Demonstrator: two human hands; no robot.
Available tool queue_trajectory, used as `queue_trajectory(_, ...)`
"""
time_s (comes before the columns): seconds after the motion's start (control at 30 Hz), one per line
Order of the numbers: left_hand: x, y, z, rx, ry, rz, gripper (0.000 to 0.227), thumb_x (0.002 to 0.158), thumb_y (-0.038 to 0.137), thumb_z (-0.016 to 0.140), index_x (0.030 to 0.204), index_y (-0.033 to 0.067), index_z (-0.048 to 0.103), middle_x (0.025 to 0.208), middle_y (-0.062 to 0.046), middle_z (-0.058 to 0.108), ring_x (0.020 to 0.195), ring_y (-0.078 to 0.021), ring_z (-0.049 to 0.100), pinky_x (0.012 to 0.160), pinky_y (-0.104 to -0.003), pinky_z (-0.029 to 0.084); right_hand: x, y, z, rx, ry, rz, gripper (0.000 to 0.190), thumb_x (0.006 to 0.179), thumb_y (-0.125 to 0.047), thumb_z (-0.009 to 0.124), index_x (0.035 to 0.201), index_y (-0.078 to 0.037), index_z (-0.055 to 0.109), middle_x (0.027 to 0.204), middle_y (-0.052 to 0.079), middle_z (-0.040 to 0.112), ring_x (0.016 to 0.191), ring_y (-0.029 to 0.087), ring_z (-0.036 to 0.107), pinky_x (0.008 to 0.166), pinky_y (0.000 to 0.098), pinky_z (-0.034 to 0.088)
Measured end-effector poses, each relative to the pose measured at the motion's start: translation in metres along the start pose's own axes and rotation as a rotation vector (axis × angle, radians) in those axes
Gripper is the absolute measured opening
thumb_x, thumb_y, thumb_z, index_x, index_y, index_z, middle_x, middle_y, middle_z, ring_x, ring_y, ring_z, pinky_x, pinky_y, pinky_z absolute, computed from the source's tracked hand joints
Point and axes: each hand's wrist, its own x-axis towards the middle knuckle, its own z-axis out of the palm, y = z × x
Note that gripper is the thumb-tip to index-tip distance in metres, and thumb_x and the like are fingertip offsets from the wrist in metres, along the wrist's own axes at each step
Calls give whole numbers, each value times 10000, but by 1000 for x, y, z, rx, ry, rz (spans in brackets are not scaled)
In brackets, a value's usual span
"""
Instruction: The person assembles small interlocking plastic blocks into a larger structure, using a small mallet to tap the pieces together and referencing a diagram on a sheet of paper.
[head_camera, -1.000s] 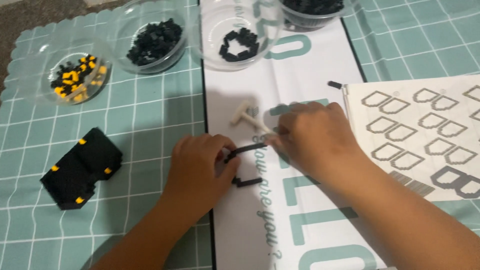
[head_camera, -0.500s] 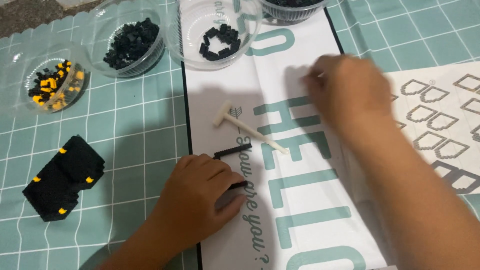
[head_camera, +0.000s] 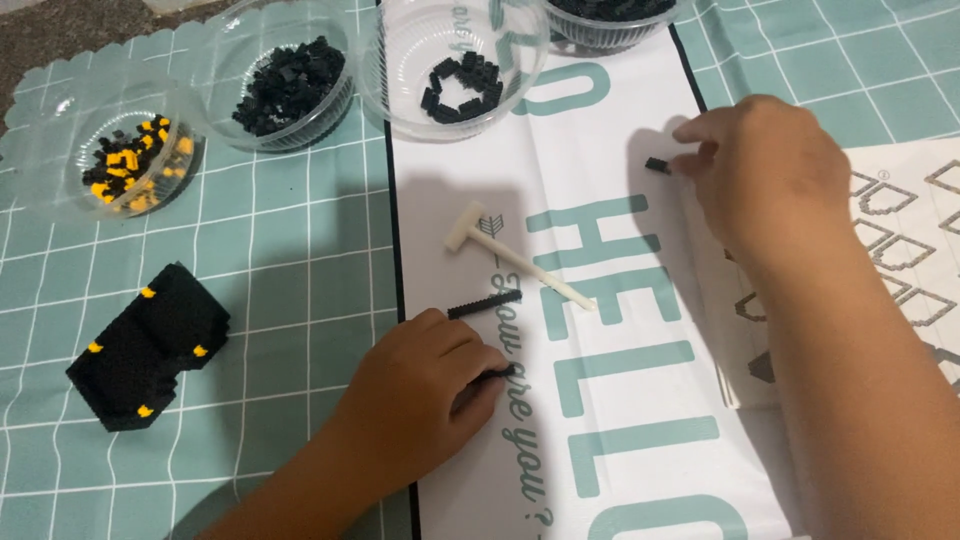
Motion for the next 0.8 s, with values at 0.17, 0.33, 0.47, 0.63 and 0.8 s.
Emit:
queue_trajectory(0.17, -2, 0, 1, -31, 3, -48, 93, 796, 107, 664, 880, 65, 665, 761, -45, 611, 710, -213, 529, 576, -323, 446, 10, 3, 10, 124, 9, -252, 135, 833, -183, 670, 932, -153, 756, 1004, 97, 644, 879, 310, 601, 691, 417, 483)
queue_trajectory(0.33, -4, -2, 4, -39, 15, -104, 96, 768, 128, 679, 838, 72, 648, 779, -56, 613, 744, -235, 524, 605, -356, 436, -8, 4, 7, 236, 215, -973, 135, 807, -121, 760, 932, -81, 725, 950, 65, 683, 953, 264, 588, 784, 348, 454)
queue_trajectory(0.47, -5, -2, 1, -64, -26, -156, 109, 774, 130, 689, 796, 69, 601, 784, -62, 572, 772, -243, 509, 608, -358, 441, -54, -24, -12, 500, 147, -1223, 140, 764, -75, 768, 870, -15, 700, 862, 98, 647, 741, 154, 631, 627, 214, 517)
queue_trajectory(0.63, -6, -8, 7, -32, 29, -170, 76, 760, 134, 665, 800, 91, 617, 776, -41, 564, 761, -243, 501, 611, -364, 420, -65, -28, -9, 537, 114, -1256, 159, 759, -85, 737, 872, 1, 665, 794, 89, 674, 626, 131, 627, 530, 183, 511)
queue_trajectory(0.8, -7, -9, 11, 6, 80, -147, 86, 721, 134, 654, 786, 123, 598, 775, -18, 545, 741, -237, 497, 586, -379, 390, -74, -33, -9, 603, 183, -1176, 190, 775, -7, 748, 927, 66, 661, 779, 143, 639, 655, 174, 606, 593, 218, 490)
